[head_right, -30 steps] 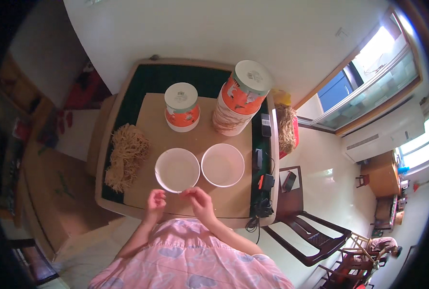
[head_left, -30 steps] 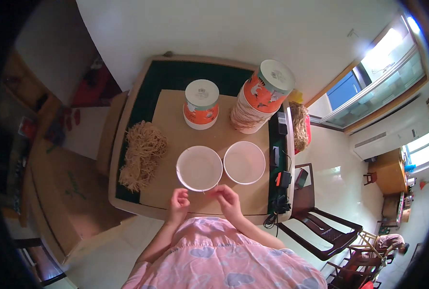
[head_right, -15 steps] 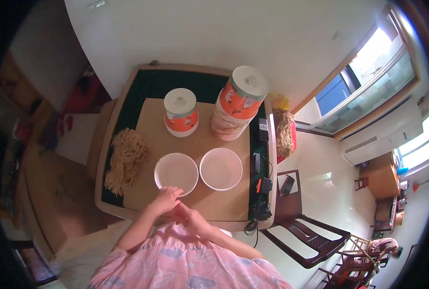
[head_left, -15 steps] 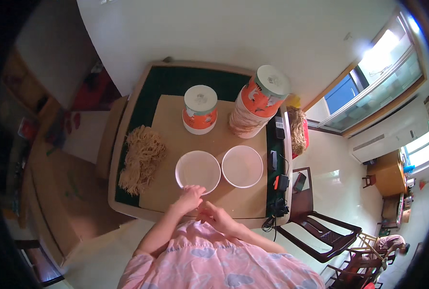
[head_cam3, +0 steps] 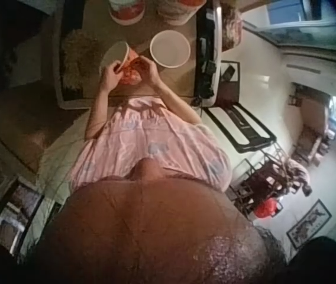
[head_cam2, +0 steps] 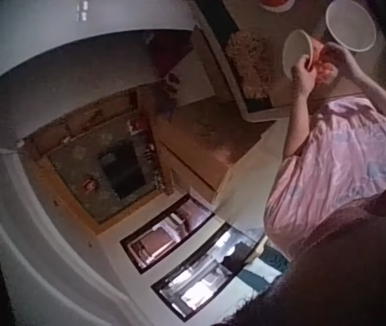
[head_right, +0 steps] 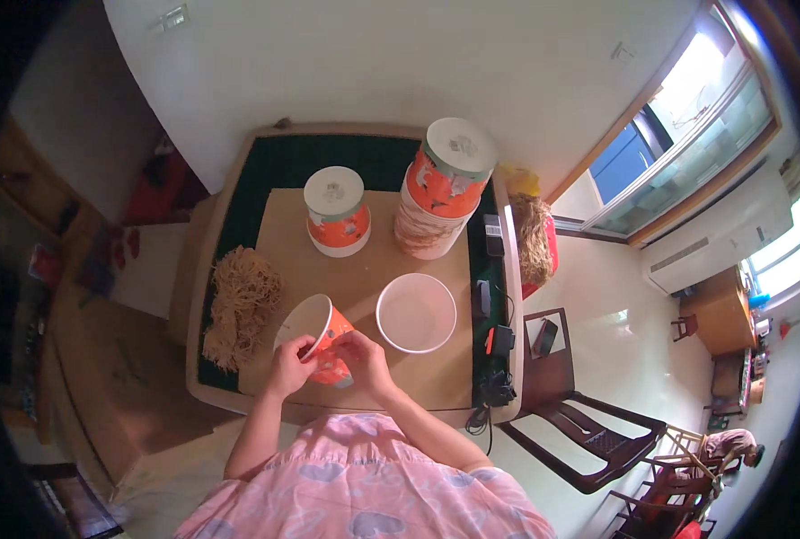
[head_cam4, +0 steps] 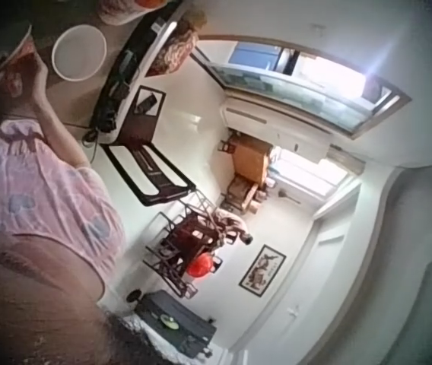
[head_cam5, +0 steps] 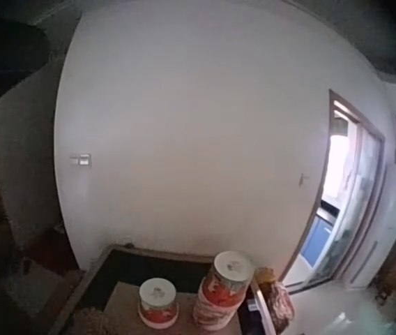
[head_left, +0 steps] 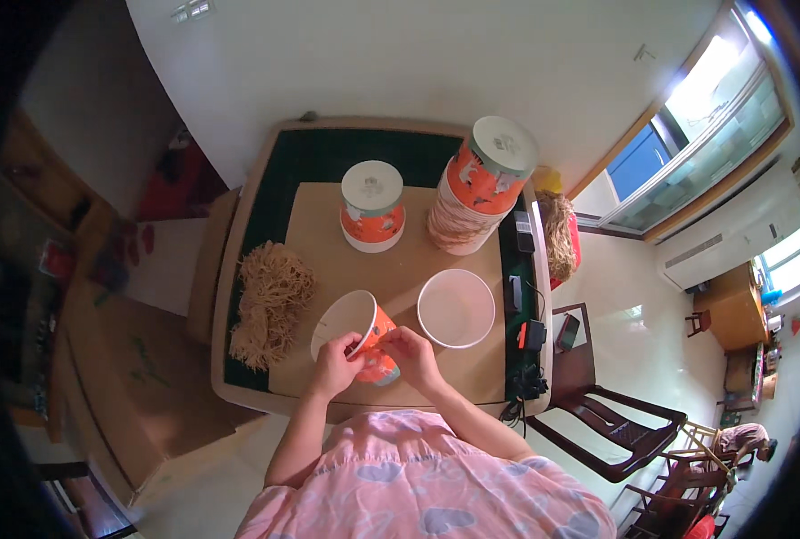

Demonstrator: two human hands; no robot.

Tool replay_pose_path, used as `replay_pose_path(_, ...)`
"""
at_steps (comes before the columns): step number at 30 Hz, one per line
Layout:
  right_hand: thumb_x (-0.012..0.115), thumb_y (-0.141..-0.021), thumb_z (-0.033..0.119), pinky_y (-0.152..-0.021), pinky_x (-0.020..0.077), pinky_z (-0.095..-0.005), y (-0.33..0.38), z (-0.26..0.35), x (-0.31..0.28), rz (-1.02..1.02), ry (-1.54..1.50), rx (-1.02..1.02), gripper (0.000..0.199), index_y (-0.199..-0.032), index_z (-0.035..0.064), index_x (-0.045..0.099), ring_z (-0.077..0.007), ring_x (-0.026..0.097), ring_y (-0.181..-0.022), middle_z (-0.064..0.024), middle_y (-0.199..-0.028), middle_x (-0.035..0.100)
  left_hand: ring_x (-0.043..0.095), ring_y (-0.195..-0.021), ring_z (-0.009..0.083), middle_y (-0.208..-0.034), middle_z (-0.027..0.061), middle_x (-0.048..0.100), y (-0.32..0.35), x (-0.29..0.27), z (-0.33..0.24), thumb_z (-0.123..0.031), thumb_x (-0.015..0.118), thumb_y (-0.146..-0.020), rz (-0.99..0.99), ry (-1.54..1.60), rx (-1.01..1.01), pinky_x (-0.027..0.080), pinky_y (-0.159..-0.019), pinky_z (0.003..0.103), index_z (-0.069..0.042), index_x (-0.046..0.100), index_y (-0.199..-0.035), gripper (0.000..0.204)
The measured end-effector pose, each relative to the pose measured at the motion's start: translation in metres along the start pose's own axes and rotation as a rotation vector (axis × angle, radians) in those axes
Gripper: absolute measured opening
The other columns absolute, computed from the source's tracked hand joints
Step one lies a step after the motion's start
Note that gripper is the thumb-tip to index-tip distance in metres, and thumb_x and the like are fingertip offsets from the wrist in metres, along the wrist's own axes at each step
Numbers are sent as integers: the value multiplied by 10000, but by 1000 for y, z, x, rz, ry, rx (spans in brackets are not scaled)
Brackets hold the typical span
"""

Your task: Placing straw-like packing material into paper containers.

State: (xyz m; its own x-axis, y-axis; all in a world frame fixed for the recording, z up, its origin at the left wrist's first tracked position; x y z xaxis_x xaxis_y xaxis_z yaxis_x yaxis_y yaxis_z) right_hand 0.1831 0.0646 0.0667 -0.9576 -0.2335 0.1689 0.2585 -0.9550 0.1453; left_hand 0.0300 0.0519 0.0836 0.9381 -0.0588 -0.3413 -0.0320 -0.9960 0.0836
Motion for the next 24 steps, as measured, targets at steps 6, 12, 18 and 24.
replay_pose_path(6,634,-790,72,-516,381,-221,4,16,0,-111,353,17,115,-872,12,581,-50,436,-578,13,-624,504,609,-717,203,-831,102,611,3,-1,-11,23,607,-700,-12,-64,81,485,-659,293,-18,591,-960,264)
replay_pose_path(12,659,-766,129,-451,301,-245,6,24,-3,-195,467,-58,123,-821,27,615,-58,340,-502,22,-530,390,603,-745,247,-835,106,597,5,3,-26,10,607,-718,-28,-149,117,485,-664,325,-46,593,-999,287)
replay_pose_path(18,666,-756,141,-444,305,-249,7,25,-6,-215,490,-65,137,-822,30,619,-64,350,-487,5,-512,397,598,-757,276,-837,116,592,5,4,-33,9,600,-721,-39,-208,174,482,-663,347,-58,593,-1013,300)
replay_pose_path(24,658,-754,128,-447,319,-249,6,22,-6,-218,453,-83,126,-790,22,599,-70,367,-485,-6,-512,416,586,-742,284,-814,115,583,6,8,-28,1,602,-718,-16,-265,152,478,-662,356,-77,596,-1031,323)
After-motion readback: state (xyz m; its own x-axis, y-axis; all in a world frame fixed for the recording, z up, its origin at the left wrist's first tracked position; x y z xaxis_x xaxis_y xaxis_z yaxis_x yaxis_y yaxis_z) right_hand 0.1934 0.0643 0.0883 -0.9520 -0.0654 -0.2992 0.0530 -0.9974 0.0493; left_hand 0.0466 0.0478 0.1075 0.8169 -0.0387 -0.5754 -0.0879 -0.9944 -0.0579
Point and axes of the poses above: each hand's wrist, its own y-axis away from the middle knuckle, its own x-axis out of the palm, z = x × y, the point moved 5 cm from there along -y, towards the middle knuckle
